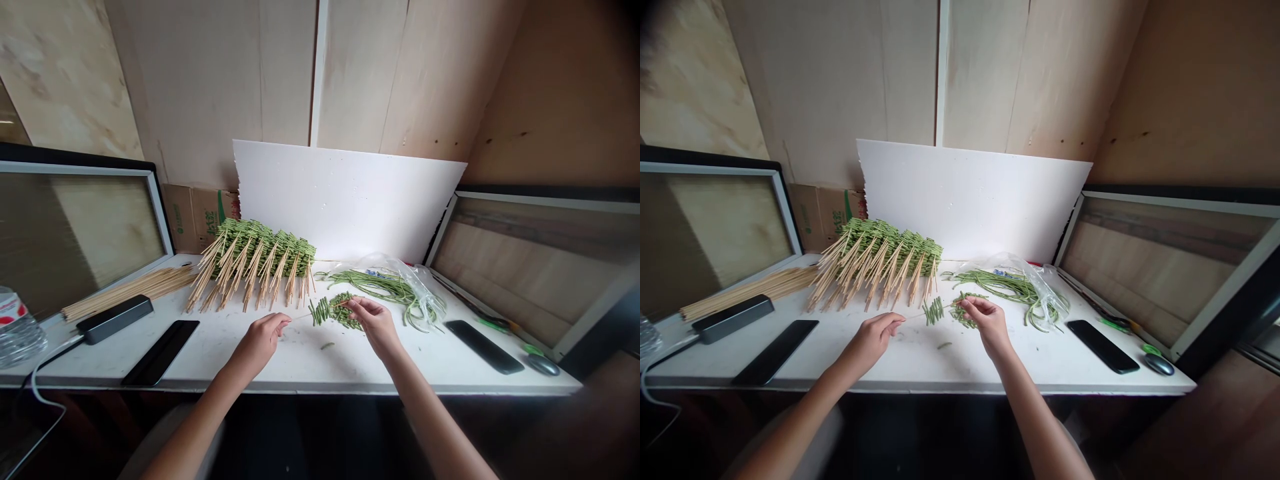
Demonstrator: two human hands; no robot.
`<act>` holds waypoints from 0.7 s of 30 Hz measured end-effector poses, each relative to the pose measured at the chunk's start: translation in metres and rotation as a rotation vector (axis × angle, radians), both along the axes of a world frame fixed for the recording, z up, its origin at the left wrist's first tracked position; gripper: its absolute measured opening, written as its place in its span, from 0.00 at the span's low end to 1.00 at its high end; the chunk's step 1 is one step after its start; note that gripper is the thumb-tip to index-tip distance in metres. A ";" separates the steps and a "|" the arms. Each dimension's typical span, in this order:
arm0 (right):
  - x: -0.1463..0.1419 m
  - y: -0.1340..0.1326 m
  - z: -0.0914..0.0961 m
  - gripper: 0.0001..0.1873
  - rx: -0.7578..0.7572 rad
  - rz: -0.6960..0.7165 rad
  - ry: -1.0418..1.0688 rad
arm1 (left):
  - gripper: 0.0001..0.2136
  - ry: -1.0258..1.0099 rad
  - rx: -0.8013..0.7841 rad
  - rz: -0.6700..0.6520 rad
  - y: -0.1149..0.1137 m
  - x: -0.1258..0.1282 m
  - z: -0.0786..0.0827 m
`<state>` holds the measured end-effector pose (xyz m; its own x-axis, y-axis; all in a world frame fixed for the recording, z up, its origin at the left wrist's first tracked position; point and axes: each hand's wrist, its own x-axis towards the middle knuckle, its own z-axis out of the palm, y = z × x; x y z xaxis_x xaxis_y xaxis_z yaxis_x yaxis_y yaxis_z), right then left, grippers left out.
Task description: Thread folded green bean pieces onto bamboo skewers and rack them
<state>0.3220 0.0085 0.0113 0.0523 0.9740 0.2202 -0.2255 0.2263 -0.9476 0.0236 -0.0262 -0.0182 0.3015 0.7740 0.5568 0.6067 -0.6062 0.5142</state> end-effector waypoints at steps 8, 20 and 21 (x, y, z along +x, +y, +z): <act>-0.004 -0.001 -0.003 0.17 -0.008 0.051 -0.013 | 0.17 0.032 0.023 0.012 -0.001 -0.002 0.001; -0.018 -0.003 -0.019 0.14 -0.027 0.183 -0.048 | 0.14 -0.033 0.037 0.003 -0.003 0.009 0.001; -0.017 -0.003 -0.019 0.16 -0.023 0.198 -0.076 | 0.13 -0.047 0.032 0.020 -0.003 0.007 0.002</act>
